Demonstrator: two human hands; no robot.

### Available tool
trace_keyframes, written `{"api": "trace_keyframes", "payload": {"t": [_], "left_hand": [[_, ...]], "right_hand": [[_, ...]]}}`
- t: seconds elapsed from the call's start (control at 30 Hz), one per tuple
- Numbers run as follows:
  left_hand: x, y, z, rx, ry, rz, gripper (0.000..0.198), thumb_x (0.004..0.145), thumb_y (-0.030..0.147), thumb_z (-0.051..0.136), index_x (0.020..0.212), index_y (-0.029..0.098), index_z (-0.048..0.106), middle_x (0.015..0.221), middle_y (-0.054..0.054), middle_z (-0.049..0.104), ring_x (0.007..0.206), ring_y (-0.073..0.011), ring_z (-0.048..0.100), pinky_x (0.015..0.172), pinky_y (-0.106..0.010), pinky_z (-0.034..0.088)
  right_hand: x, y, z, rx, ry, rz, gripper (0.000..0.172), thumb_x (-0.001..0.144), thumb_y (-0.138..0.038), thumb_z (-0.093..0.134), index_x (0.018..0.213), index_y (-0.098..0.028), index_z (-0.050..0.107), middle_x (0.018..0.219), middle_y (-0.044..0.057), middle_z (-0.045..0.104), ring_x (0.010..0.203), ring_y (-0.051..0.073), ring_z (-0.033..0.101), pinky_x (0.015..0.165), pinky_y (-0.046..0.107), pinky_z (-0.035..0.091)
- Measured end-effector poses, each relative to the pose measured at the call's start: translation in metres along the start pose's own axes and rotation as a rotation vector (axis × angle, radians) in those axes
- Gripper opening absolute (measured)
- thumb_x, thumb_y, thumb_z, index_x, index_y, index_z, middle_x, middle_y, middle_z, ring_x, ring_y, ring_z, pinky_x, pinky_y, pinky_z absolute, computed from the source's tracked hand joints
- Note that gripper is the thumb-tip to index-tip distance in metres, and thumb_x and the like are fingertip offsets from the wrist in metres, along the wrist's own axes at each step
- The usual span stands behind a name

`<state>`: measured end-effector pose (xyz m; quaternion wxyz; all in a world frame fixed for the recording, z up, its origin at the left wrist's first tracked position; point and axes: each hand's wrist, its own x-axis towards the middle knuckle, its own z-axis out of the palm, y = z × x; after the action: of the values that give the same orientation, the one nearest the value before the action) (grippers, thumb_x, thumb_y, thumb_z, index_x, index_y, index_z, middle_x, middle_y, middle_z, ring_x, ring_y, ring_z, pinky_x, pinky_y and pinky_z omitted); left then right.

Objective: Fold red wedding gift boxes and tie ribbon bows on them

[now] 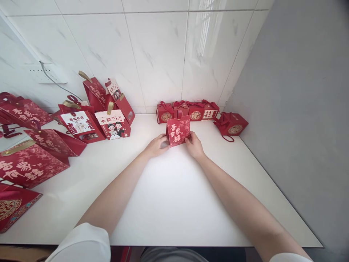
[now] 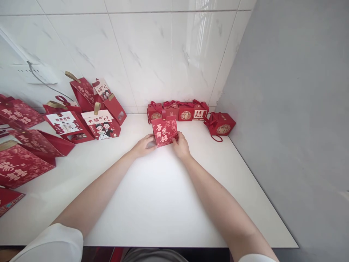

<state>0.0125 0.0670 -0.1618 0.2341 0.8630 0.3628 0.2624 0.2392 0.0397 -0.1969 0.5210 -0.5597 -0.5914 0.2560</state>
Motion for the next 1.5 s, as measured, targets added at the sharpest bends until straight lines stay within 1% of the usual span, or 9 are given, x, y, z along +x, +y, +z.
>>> {"api": "trace_keyframes", "payload": {"t": [0.07,0.2,0.33,0.57,0.8,1.1,1.27,1.4,1.5], "left_hand": [[0.001,-0.002,0.002,-0.02,0.001,-0.034,0.04,0.078,0.048,0.061,0.11,0.024,0.061,0.126,-0.007,0.053,0.111,-0.0262,0.054,0.065,-0.029,0.051],[0.005,-0.011,0.004,-0.232,0.131,-0.128,0.037,0.082,0.053,0.056,0.094,0.019,0.058,0.096,-0.004,0.061,0.091,-0.0193,0.057,0.08,-0.03,0.046],[0.007,-0.017,0.0,-0.337,0.257,-0.203,0.038,0.09,0.056,0.041,0.08,0.019,0.046,0.074,0.002,0.048,0.072,-0.0127,0.047,0.072,-0.025,0.039],[0.005,-0.012,-0.003,-0.326,0.269,-0.232,0.038,0.091,0.054,0.041,0.076,0.019,0.04,0.07,0.003,0.042,0.068,-0.0118,0.041,0.068,-0.025,0.032],[0.004,-0.008,-0.005,-0.318,0.273,-0.26,0.038,0.09,0.054,0.043,0.074,0.019,0.041,0.067,0.004,0.042,0.066,-0.0116,0.04,0.066,-0.025,0.032],[0.007,-0.015,0.0,-0.364,0.274,-0.236,0.047,0.091,0.053,0.03,0.081,0.016,0.058,0.081,-0.006,0.064,0.079,-0.0185,0.059,0.075,-0.031,0.044],[0.009,-0.02,0.003,-0.283,0.242,-0.233,0.028,0.079,0.044,0.056,0.079,0.016,0.061,0.079,-0.002,0.066,0.073,-0.0166,0.059,0.071,-0.029,0.045],[0.006,-0.015,0.004,-0.225,0.249,-0.208,0.023,0.077,0.039,0.061,0.078,0.017,0.065,0.08,-0.002,0.067,0.073,-0.0161,0.06,0.07,-0.029,0.046],[0.002,-0.004,0.006,-0.109,0.305,-0.051,0.017,0.076,0.036,0.064,0.077,0.019,0.068,0.085,-0.004,0.067,0.081,-0.0174,0.061,0.075,-0.03,0.047]], "right_hand": [[0.0,-0.001,-0.002,0.012,-0.012,0.024,0.036,0.085,-0.029,0.044,0.119,-0.021,0.051,0.114,0.008,0.063,0.1,0.025,0.059,0.091,0.045,0.045],[-0.002,-0.006,-0.004,0.13,-0.045,-0.017,0.028,0.088,-0.038,0.046,0.108,-0.022,0.058,0.112,0.005,0.065,0.1,0.023,0.06,0.093,0.041,0.045],[-0.003,-0.009,-0.003,0.121,-0.057,-0.109,0.033,0.087,-0.048,0.051,0.105,-0.023,0.062,0.117,0.006,0.062,0.111,0.023,0.055,0.098,0.04,0.042],[-0.004,-0.009,-0.002,0.18,-0.154,-0.107,0.035,0.092,-0.046,0.043,0.114,-0.024,0.059,0.116,0.005,0.063,0.103,0.021,0.059,0.096,0.036,0.044],[-0.004,-0.009,-0.001,0.165,-0.154,-0.107,0.034,0.092,-0.045,0.042,0.114,-0.024,0.058,0.116,0.005,0.063,0.105,0.021,0.059,0.096,0.036,0.043],[-0.005,-0.012,-0.004,0.073,-0.104,-0.051,0.032,0.092,-0.044,0.042,0.112,-0.022,0.056,0.108,0.007,0.065,0.097,0.022,0.061,0.091,0.04,0.046],[-0.009,-0.012,-0.001,0.051,-0.04,-0.111,0.051,0.086,-0.045,0.055,0.129,-0.022,0.042,0.13,0.012,0.051,0.104,0.023,0.057,0.084,0.038,0.052],[-0.01,-0.013,0.0,-0.074,-0.011,-0.148,0.062,0.082,-0.05,0.059,0.133,-0.019,0.041,0.133,0.014,0.047,0.118,0.026,0.05,0.097,0.043,0.046],[-0.01,-0.013,-0.001,-0.12,-0.084,-0.121,0.085,0.076,-0.058,0.064,0.144,-0.018,0.03,0.143,0.016,0.039,0.133,0.03,0.037,0.109,0.048,0.034]]}}
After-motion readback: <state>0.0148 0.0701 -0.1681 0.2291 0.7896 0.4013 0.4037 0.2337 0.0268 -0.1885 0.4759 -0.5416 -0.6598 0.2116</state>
